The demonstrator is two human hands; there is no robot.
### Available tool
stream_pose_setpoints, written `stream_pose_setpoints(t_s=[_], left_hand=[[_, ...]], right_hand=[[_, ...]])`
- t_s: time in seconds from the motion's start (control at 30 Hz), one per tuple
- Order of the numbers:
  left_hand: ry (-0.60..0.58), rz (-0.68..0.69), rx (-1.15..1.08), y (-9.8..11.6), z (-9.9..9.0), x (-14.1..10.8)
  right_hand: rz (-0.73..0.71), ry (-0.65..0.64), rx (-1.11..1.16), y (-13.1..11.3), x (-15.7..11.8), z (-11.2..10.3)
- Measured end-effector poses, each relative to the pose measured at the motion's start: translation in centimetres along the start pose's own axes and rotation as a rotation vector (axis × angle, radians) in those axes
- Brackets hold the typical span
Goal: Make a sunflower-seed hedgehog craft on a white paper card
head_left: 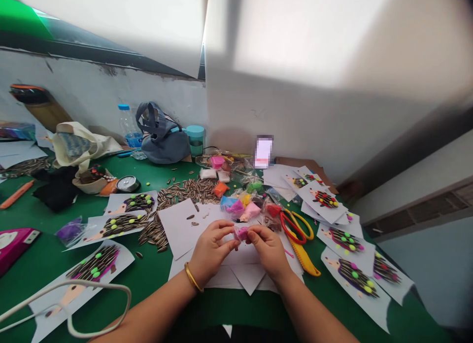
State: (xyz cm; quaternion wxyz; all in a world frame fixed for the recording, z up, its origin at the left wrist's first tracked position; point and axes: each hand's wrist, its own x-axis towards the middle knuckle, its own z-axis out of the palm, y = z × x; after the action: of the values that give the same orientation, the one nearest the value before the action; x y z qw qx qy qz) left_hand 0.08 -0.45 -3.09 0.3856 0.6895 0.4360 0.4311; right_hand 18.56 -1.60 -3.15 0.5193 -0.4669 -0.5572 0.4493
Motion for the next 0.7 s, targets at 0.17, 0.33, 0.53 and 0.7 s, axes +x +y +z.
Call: stream_pose_setpoints(t_s=[0.17, 0.33, 0.53, 0.7], left_hand=[[0.026, 0.003, 0.007, 0.34, 0.34, -0.02], [0.07, 0.039, 0.03, 0.79, 0.11, 0.33], [0.082, 0.044, 0.041, 0.54, 0.17, 0.14], [-0.003, 0.024, 0.075, 0.23, 0.37, 0.03]], right_hand=[[-0.021, -0.059, -0.039, -0.3, -0.12, 0.18], [-0.023, 0.013, -0.013, -0.04, -0.13, 0.28], [0.01, 0.063, 0.059, -0.11, -0.15, 0.39], [0.009, -0.012, 0.02, -0.37, -0.2, 0.46]])
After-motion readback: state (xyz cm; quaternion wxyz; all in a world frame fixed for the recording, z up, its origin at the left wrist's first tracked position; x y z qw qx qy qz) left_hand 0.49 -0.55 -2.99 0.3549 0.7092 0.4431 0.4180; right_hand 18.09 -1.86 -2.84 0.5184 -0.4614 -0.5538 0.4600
